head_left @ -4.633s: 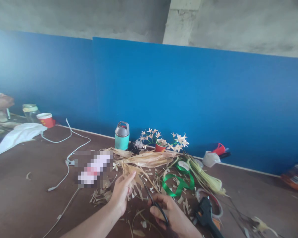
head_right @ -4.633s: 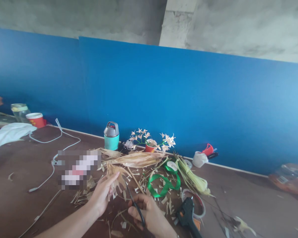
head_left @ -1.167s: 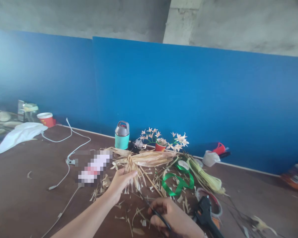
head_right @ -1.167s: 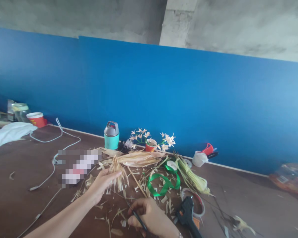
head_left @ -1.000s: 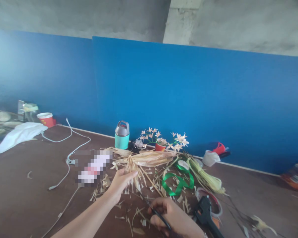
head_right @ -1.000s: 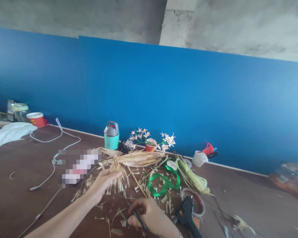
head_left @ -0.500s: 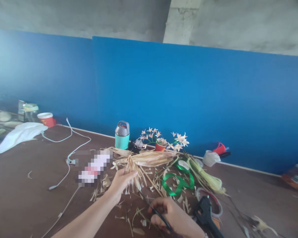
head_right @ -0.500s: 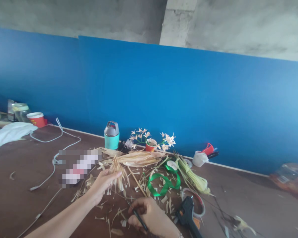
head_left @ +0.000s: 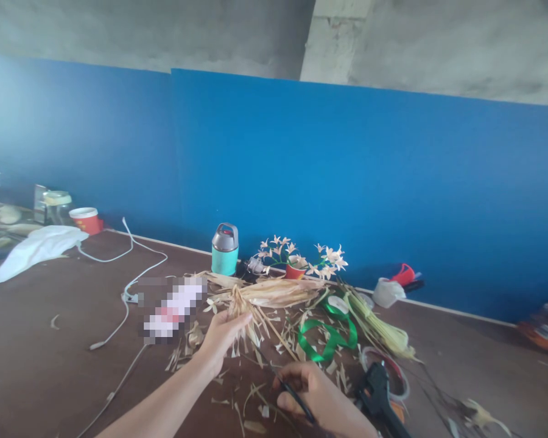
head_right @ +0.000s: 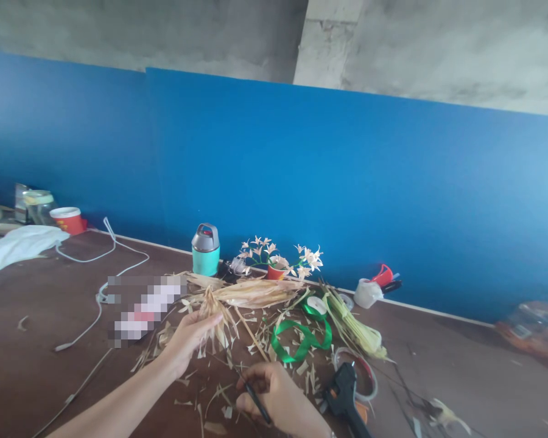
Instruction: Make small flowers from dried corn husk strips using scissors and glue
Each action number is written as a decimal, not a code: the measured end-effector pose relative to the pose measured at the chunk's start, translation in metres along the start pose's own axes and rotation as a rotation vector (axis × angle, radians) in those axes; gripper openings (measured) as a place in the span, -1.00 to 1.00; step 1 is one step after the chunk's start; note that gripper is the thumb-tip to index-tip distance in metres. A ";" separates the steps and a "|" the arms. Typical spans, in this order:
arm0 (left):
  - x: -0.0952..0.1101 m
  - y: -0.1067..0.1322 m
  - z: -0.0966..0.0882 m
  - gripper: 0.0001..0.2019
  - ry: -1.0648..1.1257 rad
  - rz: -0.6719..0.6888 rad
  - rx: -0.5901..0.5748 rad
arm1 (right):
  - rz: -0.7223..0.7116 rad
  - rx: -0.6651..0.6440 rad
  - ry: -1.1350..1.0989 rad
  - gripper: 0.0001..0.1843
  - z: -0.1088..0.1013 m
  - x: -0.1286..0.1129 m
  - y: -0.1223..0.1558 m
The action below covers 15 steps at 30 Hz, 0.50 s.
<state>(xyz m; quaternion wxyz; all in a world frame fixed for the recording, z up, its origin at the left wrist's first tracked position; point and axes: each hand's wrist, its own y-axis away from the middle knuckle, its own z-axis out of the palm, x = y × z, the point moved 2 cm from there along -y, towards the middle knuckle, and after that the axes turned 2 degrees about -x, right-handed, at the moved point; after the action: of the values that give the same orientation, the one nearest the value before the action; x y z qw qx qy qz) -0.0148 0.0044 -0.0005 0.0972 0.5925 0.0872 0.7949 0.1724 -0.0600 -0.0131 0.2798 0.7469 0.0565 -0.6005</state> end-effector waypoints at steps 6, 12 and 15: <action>-0.004 -0.001 0.000 -0.73 0.016 0.005 0.056 | -0.007 0.021 -0.005 -0.74 0.000 0.003 -0.003; -0.002 0.002 0.001 -0.70 0.021 0.009 0.062 | 0.009 0.045 -0.079 -0.69 0.002 0.005 -0.005; -0.003 0.003 0.002 -0.69 0.016 0.005 0.066 | 0.042 0.069 -0.077 -0.66 0.003 0.002 -0.004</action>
<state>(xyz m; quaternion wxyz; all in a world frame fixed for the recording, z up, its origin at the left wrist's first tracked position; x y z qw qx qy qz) -0.0123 0.0007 -0.0019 0.0752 0.5892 0.1126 0.7965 0.1683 -0.0586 -0.0172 0.2684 0.7336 0.0094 -0.6243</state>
